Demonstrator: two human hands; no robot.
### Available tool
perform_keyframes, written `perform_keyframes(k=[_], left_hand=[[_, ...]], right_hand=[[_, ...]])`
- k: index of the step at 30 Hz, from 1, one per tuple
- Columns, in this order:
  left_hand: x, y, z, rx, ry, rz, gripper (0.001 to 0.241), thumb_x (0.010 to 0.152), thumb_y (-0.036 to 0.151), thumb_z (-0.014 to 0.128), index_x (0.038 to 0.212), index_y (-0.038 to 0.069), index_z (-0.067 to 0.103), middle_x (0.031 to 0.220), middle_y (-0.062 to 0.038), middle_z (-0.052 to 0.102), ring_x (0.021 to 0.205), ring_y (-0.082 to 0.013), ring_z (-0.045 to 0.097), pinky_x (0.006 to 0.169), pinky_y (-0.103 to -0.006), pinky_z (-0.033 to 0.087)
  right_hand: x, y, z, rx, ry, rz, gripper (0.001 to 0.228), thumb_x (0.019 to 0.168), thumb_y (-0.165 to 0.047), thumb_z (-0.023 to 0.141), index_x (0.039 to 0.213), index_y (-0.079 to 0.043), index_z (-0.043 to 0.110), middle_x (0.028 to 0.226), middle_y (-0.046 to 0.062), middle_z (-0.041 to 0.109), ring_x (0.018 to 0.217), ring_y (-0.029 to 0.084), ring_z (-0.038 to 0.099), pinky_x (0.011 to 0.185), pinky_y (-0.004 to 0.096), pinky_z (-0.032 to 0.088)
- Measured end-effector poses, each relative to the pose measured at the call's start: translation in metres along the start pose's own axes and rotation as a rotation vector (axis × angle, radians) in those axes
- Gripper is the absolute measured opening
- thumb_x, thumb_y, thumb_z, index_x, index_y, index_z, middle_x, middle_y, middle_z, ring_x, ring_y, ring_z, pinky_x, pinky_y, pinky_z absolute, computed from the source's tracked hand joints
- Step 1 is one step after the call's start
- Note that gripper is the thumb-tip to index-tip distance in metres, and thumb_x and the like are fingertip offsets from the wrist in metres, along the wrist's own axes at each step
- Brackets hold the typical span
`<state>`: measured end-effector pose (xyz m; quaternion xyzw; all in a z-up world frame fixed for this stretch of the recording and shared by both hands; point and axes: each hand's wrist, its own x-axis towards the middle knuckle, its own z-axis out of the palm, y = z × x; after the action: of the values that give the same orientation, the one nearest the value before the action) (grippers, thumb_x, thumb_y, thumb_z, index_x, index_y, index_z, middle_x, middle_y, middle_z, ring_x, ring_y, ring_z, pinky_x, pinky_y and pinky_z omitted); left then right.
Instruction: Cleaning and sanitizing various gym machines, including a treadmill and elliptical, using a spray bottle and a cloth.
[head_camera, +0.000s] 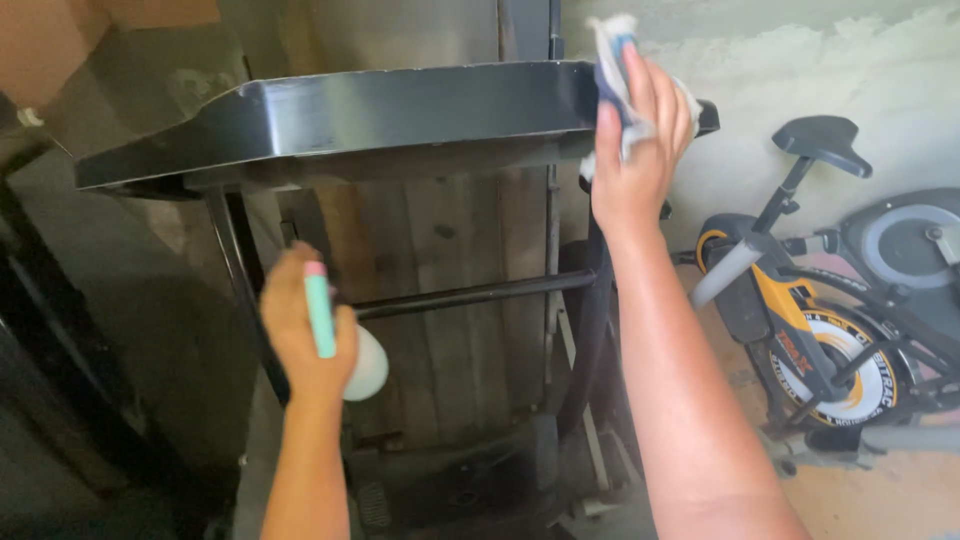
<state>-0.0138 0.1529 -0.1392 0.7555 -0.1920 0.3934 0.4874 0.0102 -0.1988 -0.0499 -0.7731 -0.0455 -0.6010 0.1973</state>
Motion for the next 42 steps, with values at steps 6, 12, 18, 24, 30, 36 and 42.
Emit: perform_keyframes(k=[6,12,18,24,30,36,42], left_hand=[[-0.063,-0.012,0.089,0.276,-0.281,0.035,0.036,0.071,0.011,0.066,0.106,0.006,0.07,0.122,-0.013,0.069,0.127,-0.0392,0.057,0.11,-0.0518,0.038],[-0.104,-0.055,0.147,0.435,-0.439,-0.054,0.075,0.073,0.026,0.072,0.143,0.006,0.054,0.149,-0.015,0.051,0.143,-0.0382,0.041,0.118,-0.055,0.027],[-0.152,-0.131,0.163,0.658,-0.684,-0.236,0.093,0.082,0.042,0.07,0.153,-0.003,0.03,0.164,-0.024,0.019,0.153,-0.0406,0.01,0.122,-0.0546,0.011],[-0.147,-0.128,0.156,0.695,-0.764,-0.248,0.088,0.081,0.036,0.067,0.155,0.002,0.032,0.165,-0.021,0.025,0.153,-0.0399,0.02,0.124,-0.0484,0.018],[-0.142,-0.139,0.144,0.43,-0.748,-0.224,0.083,0.081,0.032,0.067,0.151,-0.002,0.039,0.161,-0.026,0.029,0.15,-0.0443,0.025,0.122,-0.0499,0.021],[-0.126,-0.128,0.095,0.17,-0.708,-0.122,0.075,0.08,0.023,0.067,0.148,-0.001,0.049,0.162,-0.02,0.039,0.152,-0.0406,0.034,0.122,-0.0576,0.019],[-0.146,-0.154,0.024,0.109,-0.515,-0.223,0.046,0.076,0.015,0.067,0.12,0.002,0.068,0.142,-0.018,0.059,0.139,-0.0407,0.049,0.119,-0.0538,0.032]], right_hand=[[-0.086,0.05,0.006,0.201,0.119,0.279,0.044,0.117,-0.027,0.044,0.15,0.002,0.048,0.155,0.018,0.041,0.147,0.038,0.043,0.126,0.047,0.03],[-0.225,0.093,0.044,-0.064,-0.337,0.62,0.047,0.102,-0.03,0.054,0.139,-0.002,0.058,0.151,0.016,0.042,0.14,0.037,0.038,0.119,0.048,0.03],[-0.287,0.116,0.07,-0.533,-0.675,0.123,0.067,0.091,-0.048,0.05,0.143,-0.006,0.049,0.15,0.018,0.04,0.138,0.047,0.032,0.115,0.061,0.016],[-0.243,0.127,0.059,-0.295,-0.959,0.111,0.05,0.097,-0.04,0.055,0.137,-0.011,0.055,0.131,0.013,0.057,0.131,0.032,0.047,0.119,0.05,0.027],[-0.258,0.143,0.082,-0.231,-0.916,0.034,0.035,0.103,-0.036,0.055,0.125,-0.01,0.063,0.12,0.012,0.063,0.121,0.032,0.053,0.11,0.048,0.034],[-0.258,0.056,0.121,-0.138,-0.937,0.079,0.034,0.099,-0.033,0.059,0.124,-0.01,0.064,0.119,0.012,0.062,0.118,0.033,0.053,0.108,0.046,0.035],[-0.285,-0.045,0.182,-0.106,-0.934,0.038,0.043,0.095,-0.035,0.063,0.128,-0.008,0.062,0.124,0.016,0.06,0.12,0.037,0.05,0.107,0.049,0.034]])
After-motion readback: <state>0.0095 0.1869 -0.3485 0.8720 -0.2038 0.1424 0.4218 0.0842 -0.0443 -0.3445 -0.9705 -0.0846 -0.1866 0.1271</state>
